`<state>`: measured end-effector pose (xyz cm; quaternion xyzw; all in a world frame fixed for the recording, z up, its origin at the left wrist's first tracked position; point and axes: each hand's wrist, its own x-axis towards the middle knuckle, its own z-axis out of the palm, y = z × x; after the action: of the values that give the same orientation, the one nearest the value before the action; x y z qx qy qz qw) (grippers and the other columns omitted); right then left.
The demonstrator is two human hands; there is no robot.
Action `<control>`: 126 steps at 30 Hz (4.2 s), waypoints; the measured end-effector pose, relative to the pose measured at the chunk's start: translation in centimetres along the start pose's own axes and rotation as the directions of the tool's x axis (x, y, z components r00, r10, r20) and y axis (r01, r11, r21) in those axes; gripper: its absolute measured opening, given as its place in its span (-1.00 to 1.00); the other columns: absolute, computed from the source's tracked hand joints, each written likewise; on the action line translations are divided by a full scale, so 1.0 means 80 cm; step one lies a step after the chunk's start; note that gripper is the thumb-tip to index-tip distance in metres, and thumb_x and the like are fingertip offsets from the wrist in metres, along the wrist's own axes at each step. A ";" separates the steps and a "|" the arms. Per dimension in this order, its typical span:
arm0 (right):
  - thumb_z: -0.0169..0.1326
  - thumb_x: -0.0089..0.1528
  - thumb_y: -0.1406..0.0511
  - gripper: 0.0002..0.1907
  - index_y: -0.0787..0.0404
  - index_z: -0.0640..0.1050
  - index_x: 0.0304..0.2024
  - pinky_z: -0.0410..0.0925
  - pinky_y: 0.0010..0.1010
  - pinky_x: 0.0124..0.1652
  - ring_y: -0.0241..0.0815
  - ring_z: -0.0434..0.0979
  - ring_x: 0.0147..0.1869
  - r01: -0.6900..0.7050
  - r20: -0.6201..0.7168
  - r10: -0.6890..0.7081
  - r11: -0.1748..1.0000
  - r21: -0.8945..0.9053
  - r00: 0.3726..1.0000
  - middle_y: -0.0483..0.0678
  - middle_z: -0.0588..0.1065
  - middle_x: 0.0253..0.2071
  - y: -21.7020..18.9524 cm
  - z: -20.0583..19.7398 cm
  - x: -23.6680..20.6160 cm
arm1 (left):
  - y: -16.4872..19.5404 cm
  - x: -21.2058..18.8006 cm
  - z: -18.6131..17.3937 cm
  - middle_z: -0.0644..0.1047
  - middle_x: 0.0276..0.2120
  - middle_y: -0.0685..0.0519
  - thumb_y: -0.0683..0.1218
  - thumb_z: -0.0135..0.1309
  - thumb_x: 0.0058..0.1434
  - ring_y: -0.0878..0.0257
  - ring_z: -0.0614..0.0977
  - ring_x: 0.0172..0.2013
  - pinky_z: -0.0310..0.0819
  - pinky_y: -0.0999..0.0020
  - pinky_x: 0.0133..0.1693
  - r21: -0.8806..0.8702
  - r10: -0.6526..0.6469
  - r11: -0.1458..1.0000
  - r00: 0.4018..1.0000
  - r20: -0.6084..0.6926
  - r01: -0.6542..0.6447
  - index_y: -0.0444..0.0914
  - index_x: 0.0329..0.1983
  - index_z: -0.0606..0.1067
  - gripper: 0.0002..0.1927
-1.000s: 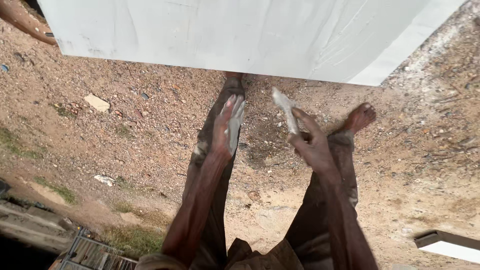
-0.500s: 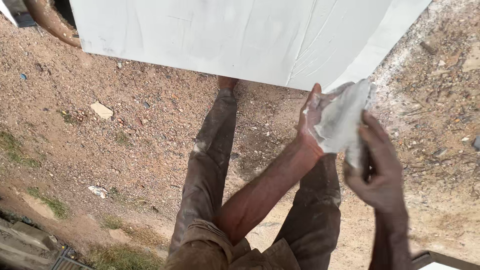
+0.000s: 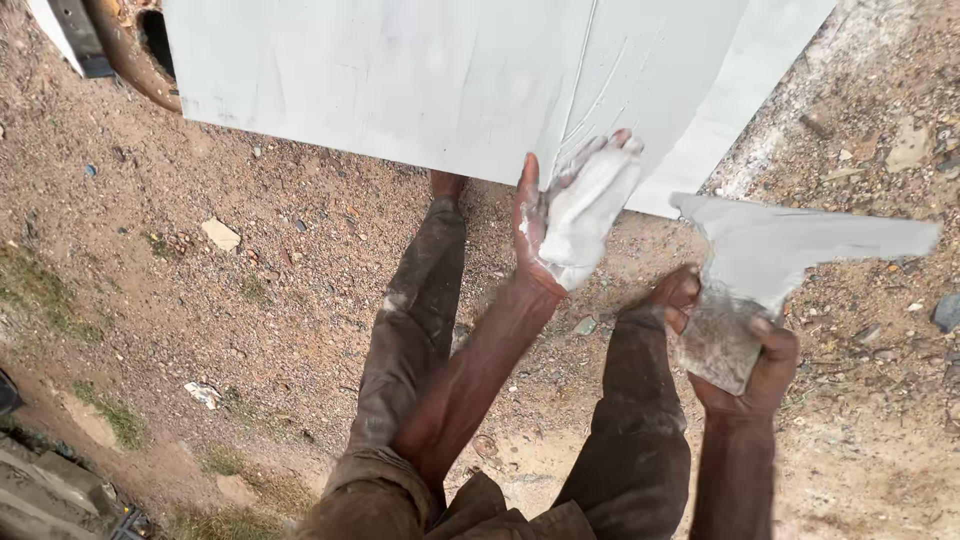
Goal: The person scoops white putty from a tray on a work table, carries it by hand to large white boards laid on the ground, and spreads the putty over the board surfaces using a flat hand-held spreader, reloading putty from the tray as needed.
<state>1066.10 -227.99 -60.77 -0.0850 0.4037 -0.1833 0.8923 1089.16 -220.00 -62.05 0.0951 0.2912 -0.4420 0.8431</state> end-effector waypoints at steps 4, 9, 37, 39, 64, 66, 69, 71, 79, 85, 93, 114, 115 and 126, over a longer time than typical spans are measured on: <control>0.08 0.26 0.31 -0.33 0.33 0.30 0.42 0.55 -0.25 -0.30 0.10 0.50 -0.02 -0.197 0.372 -0.105 0.699 0.688 0.922 0.31 0.37 0.28 0.020 -0.017 -0.008 | -0.070 -0.030 -0.023 0.24 0.45 -0.35 0.28 -0.24 0.40 0.02 0.50 0.29 0.62 0.17 0.20 -0.363 -0.227 0.682 0.656 0.720 0.635 -0.56 0.49 0.08 -0.09; 0.13 0.29 0.30 -0.43 0.27 0.32 0.32 0.50 -0.35 -0.26 0.04 0.46 0.01 0.022 0.128 -0.101 0.861 0.508 0.987 0.17 0.42 0.16 -0.007 -0.054 -0.054 | -0.086 -0.034 -0.037 0.15 0.49 -0.31 0.44 -0.27 0.49 -0.14 0.29 0.44 0.32 -0.03 0.37 -0.342 -0.159 0.919 0.978 0.135 0.196 -0.47 0.56 0.07 -0.02; 0.03 0.17 0.57 -0.18 0.19 0.23 0.50 0.39 -0.70 -0.54 -0.39 0.47 -0.35 0.134 -0.069 -0.423 0.432 -0.892 0.904 0.01 0.39 0.30 -0.058 -0.110 0.372 | 0.082 -0.033 -0.203 0.52 0.16 -0.24 0.24 0.07 0.29 0.16 0.70 -0.02 0.71 0.47 -0.13 0.372 -0.140 0.779 0.719 -0.681 0.504 -0.44 0.36 0.31 -0.20; 0.12 0.25 0.50 -0.44 0.36 0.38 0.33 0.41 -0.63 -0.60 -0.36 0.46 -0.45 0.087 0.003 -0.456 0.163 -0.983 0.890 0.14 0.50 -0.17 -0.063 -0.133 0.431 | 0.086 -0.034 -0.218 0.55 0.07 -0.25 0.21 0.12 0.31 0.19 0.70 -0.11 0.71 0.50 -0.16 0.282 -0.164 0.815 0.667 -0.726 0.507 -0.50 0.32 0.34 -0.21; 0.21 0.37 0.32 -0.53 0.34 0.40 0.27 0.51 -0.34 -0.19 -0.01 0.38 0.03 -0.056 0.001 -0.289 -0.187 -0.981 0.957 0.18 0.33 0.05 -0.061 -0.151 0.513 | 0.082 0.001 -0.171 0.59 -0.17 -0.07 0.24 0.16 0.24 0.37 0.66 -0.40 0.59 0.59 -0.46 0.391 -0.036 0.696 0.573 -0.819 0.603 -0.31 0.05 0.49 -0.43; 0.22 0.36 0.33 -0.48 0.34 0.39 0.32 0.52 -0.32 -0.15 0.03 0.38 0.09 -0.066 -0.015 -0.296 -0.165 -0.984 0.955 0.20 0.32 0.11 -0.062 -0.144 0.508 | 0.084 0.002 -0.167 0.61 -0.14 -0.04 0.23 0.16 0.20 0.40 0.66 -0.36 0.58 0.62 -0.45 0.392 -0.061 0.698 0.595 -0.801 0.599 -0.29 0.11 0.52 -0.40; 0.23 0.35 0.34 -0.40 0.33 0.36 0.39 0.54 -0.29 -0.10 0.07 0.37 0.17 -0.064 -0.029 -0.321 -0.098 -0.993 0.947 0.24 0.31 0.20 -0.056 -0.142 0.490 | 0.087 0.000 -0.167 0.60 -0.16 -0.13 0.22 0.20 0.25 0.32 0.65 -0.38 0.61 0.57 -0.44 0.390 -0.035 0.710 0.583 -0.812 0.587 -0.34 0.05 0.45 -0.42; 0.24 0.34 0.34 -0.35 0.33 0.34 0.44 0.55 -0.27 -0.06 0.11 0.37 0.23 0.000 0.020 -0.351 -0.055 -0.998 0.936 0.26 0.30 0.26 -0.038 -0.152 0.468 | 0.089 -0.003 -0.168 0.59 -0.16 -0.13 0.24 0.20 0.26 0.33 0.65 -0.39 0.61 0.58 -0.47 0.437 -0.039 0.679 0.624 -0.781 0.590 -0.35 0.08 0.46 -0.38; 0.28 0.29 0.39 -0.12 0.23 0.19 0.59 0.29 0.02 0.48 0.13 -0.08 0.70 0.019 -0.006 -0.416 0.056 -0.998 0.909 0.12 -0.10 0.64 0.139 -0.260 0.332 | 0.094 -0.016 -0.152 0.48 0.20 -0.29 0.21 -0.03 0.41 0.28 0.69 -0.11 0.68 0.59 -0.26 0.494 -0.151 0.701 0.784 -0.602 0.514 -0.43 0.44 0.26 -0.24; 0.30 0.33 0.33 -0.14 0.24 0.13 0.56 0.52 0.03 0.27 0.21 -0.07 0.68 0.003 -0.143 -0.579 0.244 -0.970 0.802 0.17 -0.14 0.60 0.318 -0.247 0.248 | 0.099 -0.014 -0.137 0.39 0.35 -0.32 0.17 -0.16 0.57 0.11 0.61 0.13 0.69 0.50 -0.18 0.413 -0.192 0.810 0.853 -0.486 0.417 -0.44 0.55 0.13 -0.28; 0.30 0.16 0.37 -0.08 0.28 0.14 0.48 0.51 0.04 0.12 0.27 -0.01 0.58 -0.061 -0.185 -0.444 0.279 -0.958 0.877 0.21 -0.12 0.53 0.384 -0.155 0.187 | 0.112 -0.014 -0.156 0.36 0.31 -0.28 0.21 -0.16 0.41 0.08 0.59 0.14 0.73 0.40 -0.13 0.394 -0.063 0.863 0.841 -0.537 0.316 -0.45 0.47 0.14 -0.22; 0.16 0.26 0.27 -0.23 0.27 0.13 0.43 0.43 -0.55 -0.65 -0.14 0.47 -0.37 -0.713 0.347 0.634 0.515 0.477 0.691 0.25 0.43 -0.22 0.113 -0.128 -0.025 | 0.038 -0.063 -0.251 0.54 0.02 -0.30 0.70 -0.64 0.04 -0.11 0.60 0.09 0.56 -0.02 0.08 0.716 -0.418 -0.118 0.620 -0.664 0.688 -0.38 0.48 0.13 0.29; 0.16 0.26 0.24 -0.24 0.30 0.14 0.41 0.46 -0.55 -0.60 -0.14 0.49 -0.33 -0.721 0.447 0.583 0.412 0.556 0.678 0.24 0.43 -0.20 0.111 -0.118 -0.033 | 0.038 -0.071 -0.243 0.54 -0.01 -0.21 0.68 -0.57 0.10 -0.02 0.59 0.05 0.55 0.09 0.04 0.714 -0.470 -0.073 0.608 -0.640 0.696 -0.41 0.48 0.16 0.27; 0.03 0.30 0.46 -0.18 0.14 0.11 0.60 0.51 -0.47 -0.44 -0.10 0.57 -0.25 0.045 -0.247 -0.101 0.974 -0.222 0.964 0.29 0.47 -0.08 -0.015 -0.140 0.243 | 0.046 0.010 -0.221 0.04 0.52 -0.27 0.34 -0.20 0.36 -0.01 0.11 0.52 -0.11 0.05 0.47 0.804 -0.167 0.329 0.869 -0.466 0.495 -0.39 0.53 -0.03 -0.07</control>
<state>1069.15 -236.85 -81.16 -0.1711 0.5297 -0.1812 0.8107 1085.24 -211.00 -77.27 0.5391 0.1415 -0.6714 0.4884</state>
